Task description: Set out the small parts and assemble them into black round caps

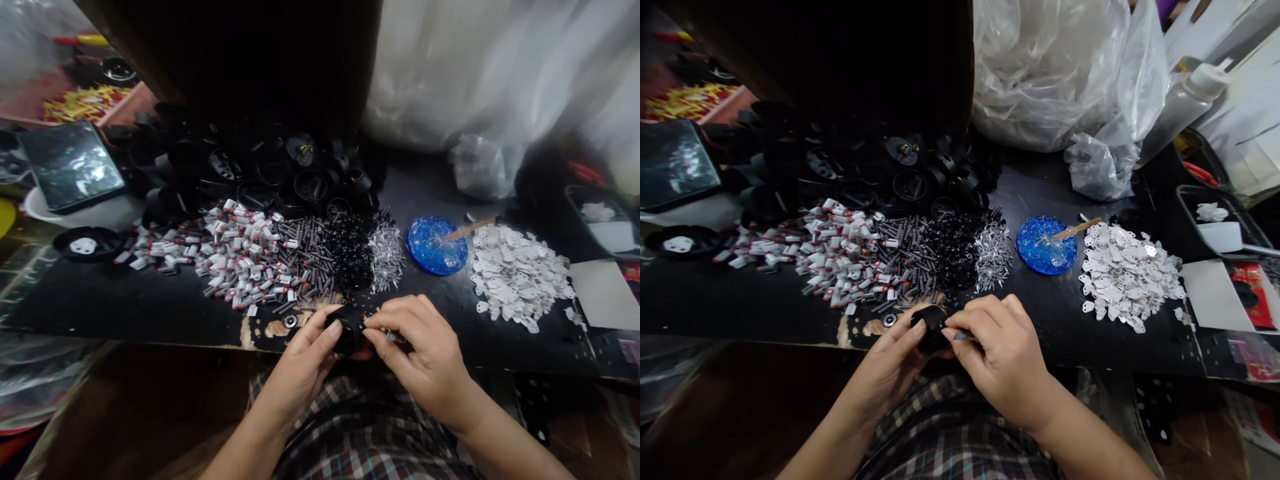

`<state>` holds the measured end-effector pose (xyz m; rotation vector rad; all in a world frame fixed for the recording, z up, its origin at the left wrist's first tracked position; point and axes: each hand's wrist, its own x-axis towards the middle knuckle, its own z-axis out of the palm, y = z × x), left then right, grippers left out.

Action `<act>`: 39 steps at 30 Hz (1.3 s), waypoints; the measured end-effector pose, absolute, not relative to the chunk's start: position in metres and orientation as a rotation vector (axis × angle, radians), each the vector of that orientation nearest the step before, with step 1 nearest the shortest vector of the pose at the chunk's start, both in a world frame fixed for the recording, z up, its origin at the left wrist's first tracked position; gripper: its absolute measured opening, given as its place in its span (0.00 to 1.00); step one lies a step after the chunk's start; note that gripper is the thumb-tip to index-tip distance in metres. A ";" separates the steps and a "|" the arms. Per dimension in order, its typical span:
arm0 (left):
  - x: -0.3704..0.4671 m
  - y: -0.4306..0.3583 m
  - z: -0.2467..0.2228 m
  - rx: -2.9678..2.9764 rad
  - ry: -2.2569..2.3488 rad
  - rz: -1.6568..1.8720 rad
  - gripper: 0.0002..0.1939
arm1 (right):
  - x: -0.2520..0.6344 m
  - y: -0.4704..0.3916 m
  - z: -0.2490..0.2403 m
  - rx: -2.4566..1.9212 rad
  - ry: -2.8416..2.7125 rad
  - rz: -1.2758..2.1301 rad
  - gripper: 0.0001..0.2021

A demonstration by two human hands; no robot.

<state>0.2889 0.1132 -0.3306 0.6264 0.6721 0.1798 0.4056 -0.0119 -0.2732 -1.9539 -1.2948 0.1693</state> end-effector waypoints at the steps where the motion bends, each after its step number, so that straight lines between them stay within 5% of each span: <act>1: 0.289 0.113 -0.330 0.623 0.672 0.180 0.16 | 0.406 -0.012 -0.274 -1.951 -1.281 0.159 0.05; 16: 0.294 0.114 -0.332 0.679 0.664 0.172 0.16 | 0.411 -0.013 -0.269 -1.984 -1.438 0.183 0.04; 23: 0.286 0.122 -0.338 0.709 0.678 0.250 0.12 | 0.414 -0.016 -0.260 -2.117 -1.259 0.786 0.17; 34: 0.278 0.135 -0.343 1.163 0.579 0.140 0.10 | 0.420 -0.020 -0.253 -2.079 -1.128 1.048 0.11; 39: 0.265 0.137 -0.341 1.692 0.326 0.446 0.15 | 0.426 -0.027 -0.265 -1.588 -0.828 1.524 0.18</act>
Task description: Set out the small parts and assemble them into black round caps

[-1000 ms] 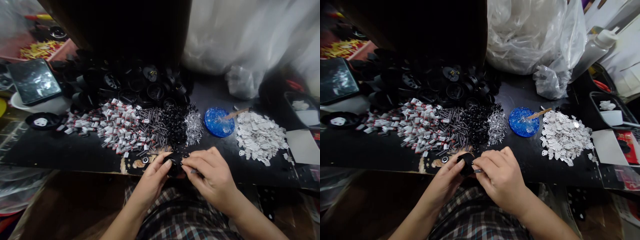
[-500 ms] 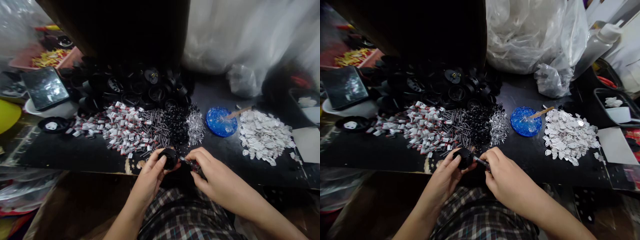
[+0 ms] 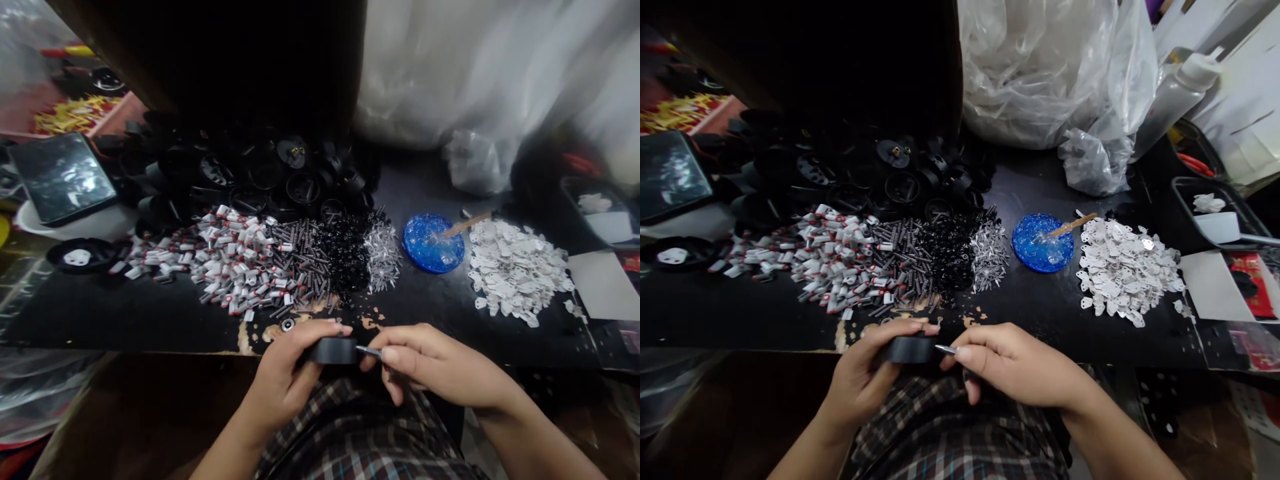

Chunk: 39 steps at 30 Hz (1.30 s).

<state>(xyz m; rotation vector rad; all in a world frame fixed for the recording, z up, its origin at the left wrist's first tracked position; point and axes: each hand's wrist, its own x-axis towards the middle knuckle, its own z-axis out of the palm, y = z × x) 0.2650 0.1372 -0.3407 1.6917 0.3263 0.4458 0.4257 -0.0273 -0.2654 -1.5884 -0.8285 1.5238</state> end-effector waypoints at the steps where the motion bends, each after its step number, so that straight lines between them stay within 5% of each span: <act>1: 0.266 0.132 -0.340 1.642 0.392 0.492 0.14 | 0.427 -0.026 -0.270 -1.562 -0.798 1.506 0.16; 5: 0.281 0.105 -0.338 1.031 0.775 0.434 0.10 | 0.431 -0.011 -0.293 -2.181 -0.918 0.807 0.03; 11: 0.297 0.096 -0.340 0.789 0.749 0.351 0.14 | 0.438 0.010 -0.315 -2.611 -1.340 0.207 0.04; 22: 0.310 0.105 -0.344 0.708 0.734 0.429 0.15 | 0.440 0.006 -0.312 -2.758 -1.366 0.250 0.06; 30: 0.304 0.098 -0.335 0.620 0.706 0.305 0.15 | 0.426 -0.006 -0.310 -2.229 -1.286 0.244 0.03; 39: 0.306 0.094 -0.334 0.578 0.655 0.353 0.11 | 0.422 -0.008 -0.302 -2.120 -1.133 0.280 0.04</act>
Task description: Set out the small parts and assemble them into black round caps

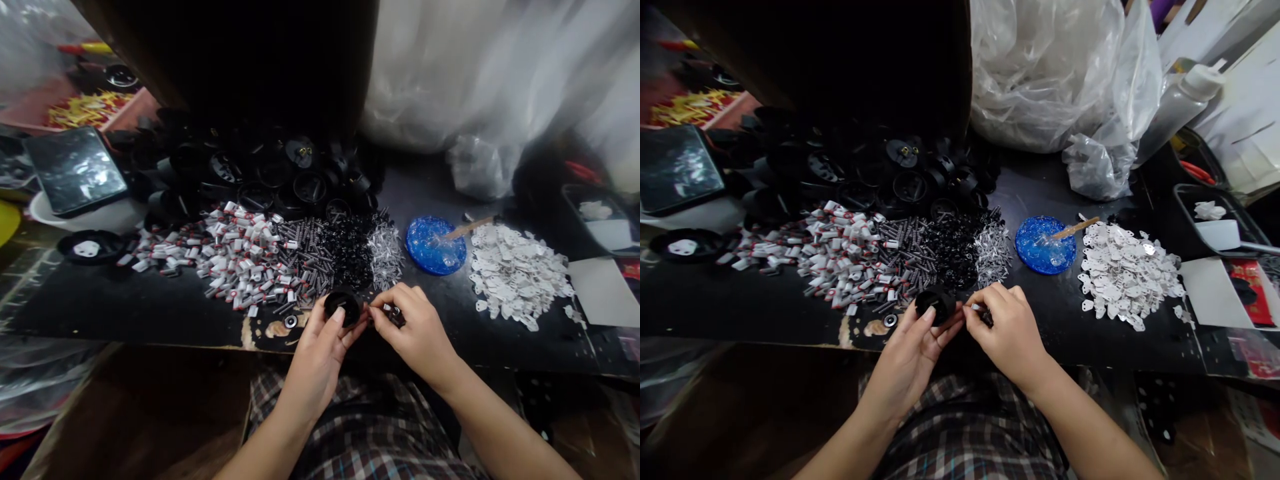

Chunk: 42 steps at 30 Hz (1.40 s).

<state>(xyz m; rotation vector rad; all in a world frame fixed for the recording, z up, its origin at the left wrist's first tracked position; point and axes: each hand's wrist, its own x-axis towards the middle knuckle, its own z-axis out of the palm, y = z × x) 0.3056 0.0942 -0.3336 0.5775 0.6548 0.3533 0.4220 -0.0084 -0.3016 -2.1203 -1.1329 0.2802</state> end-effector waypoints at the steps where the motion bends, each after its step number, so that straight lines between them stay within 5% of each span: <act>1: 0.305 0.094 -0.333 0.584 0.647 0.352 0.12 | 0.421 -0.008 -0.301 -2.107 -1.117 0.278 0.05; 7: 0.301 0.091 -0.333 0.671 0.768 0.332 0.20 | 0.416 -0.009 -0.297 -2.069 -1.196 0.152 0.04; 24: 0.298 0.098 -0.336 1.055 0.594 0.159 0.12 | 0.418 -0.008 -0.295 -2.172 -1.492 0.060 0.07; 42: 0.301 0.093 -0.336 0.859 0.616 0.146 0.15 | 0.417 -0.016 -0.305 -2.066 -1.349 -0.035 0.06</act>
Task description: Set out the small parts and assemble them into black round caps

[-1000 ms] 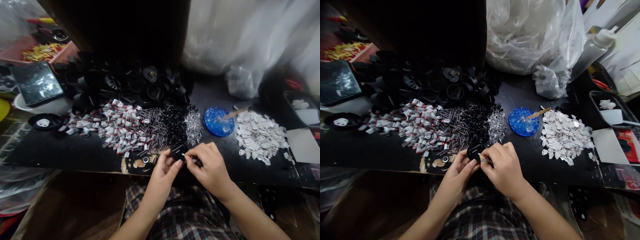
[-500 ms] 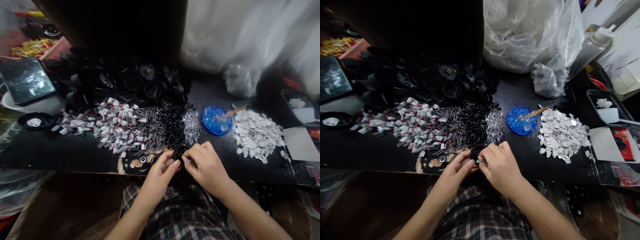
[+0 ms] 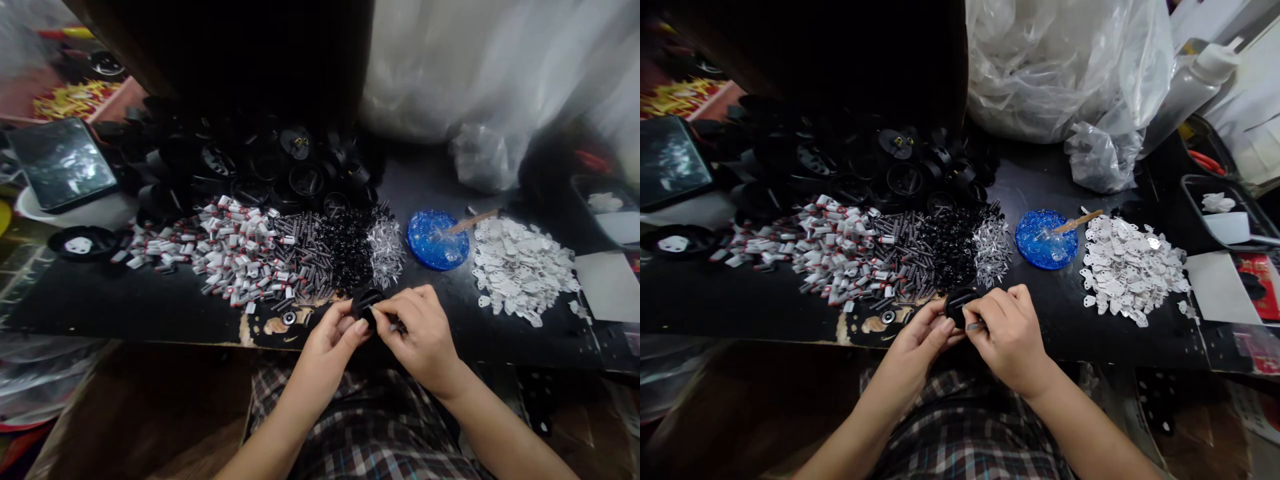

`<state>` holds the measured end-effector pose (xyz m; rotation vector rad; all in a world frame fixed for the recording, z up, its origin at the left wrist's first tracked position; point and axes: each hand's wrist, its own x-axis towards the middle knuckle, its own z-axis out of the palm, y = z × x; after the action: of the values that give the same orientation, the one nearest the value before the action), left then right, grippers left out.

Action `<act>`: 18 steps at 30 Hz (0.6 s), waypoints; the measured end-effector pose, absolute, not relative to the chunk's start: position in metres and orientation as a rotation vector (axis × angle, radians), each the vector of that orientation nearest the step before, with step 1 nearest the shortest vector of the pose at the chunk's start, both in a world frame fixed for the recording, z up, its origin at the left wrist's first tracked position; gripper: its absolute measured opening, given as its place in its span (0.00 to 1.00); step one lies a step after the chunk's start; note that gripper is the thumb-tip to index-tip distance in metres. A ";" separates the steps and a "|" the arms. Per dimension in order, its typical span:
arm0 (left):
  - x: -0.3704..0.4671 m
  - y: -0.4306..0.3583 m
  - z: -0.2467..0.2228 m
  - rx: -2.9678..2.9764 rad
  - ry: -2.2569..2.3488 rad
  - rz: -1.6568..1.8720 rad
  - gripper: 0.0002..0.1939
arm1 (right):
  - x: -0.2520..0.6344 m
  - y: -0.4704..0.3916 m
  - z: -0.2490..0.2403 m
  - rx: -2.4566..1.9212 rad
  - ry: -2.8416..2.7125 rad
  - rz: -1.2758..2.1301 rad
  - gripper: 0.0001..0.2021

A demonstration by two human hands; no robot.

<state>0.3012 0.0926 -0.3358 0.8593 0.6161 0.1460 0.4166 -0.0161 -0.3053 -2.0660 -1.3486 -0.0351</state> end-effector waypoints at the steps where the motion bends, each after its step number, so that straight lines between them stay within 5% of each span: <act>1: 0.301 0.093 -0.336 0.863 0.614 0.149 0.14 | 0.417 -0.016 -0.305 -2.067 -1.357 -0.030 0.06; 14: 0.302 0.094 -0.340 0.903 0.692 0.092 0.17 | 0.422 -0.033 -0.287 -2.198 -1.287 0.246 0.06; 18: 0.305 0.091 -0.342 0.790 0.711 0.123 0.19 | 0.454 -0.085 -0.284 -2.535 -0.944 0.046 0.08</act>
<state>0.3049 0.0905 -0.3422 0.7900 0.7108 0.1234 0.4543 -0.0853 -0.2842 -2.5348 -0.9442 0.0463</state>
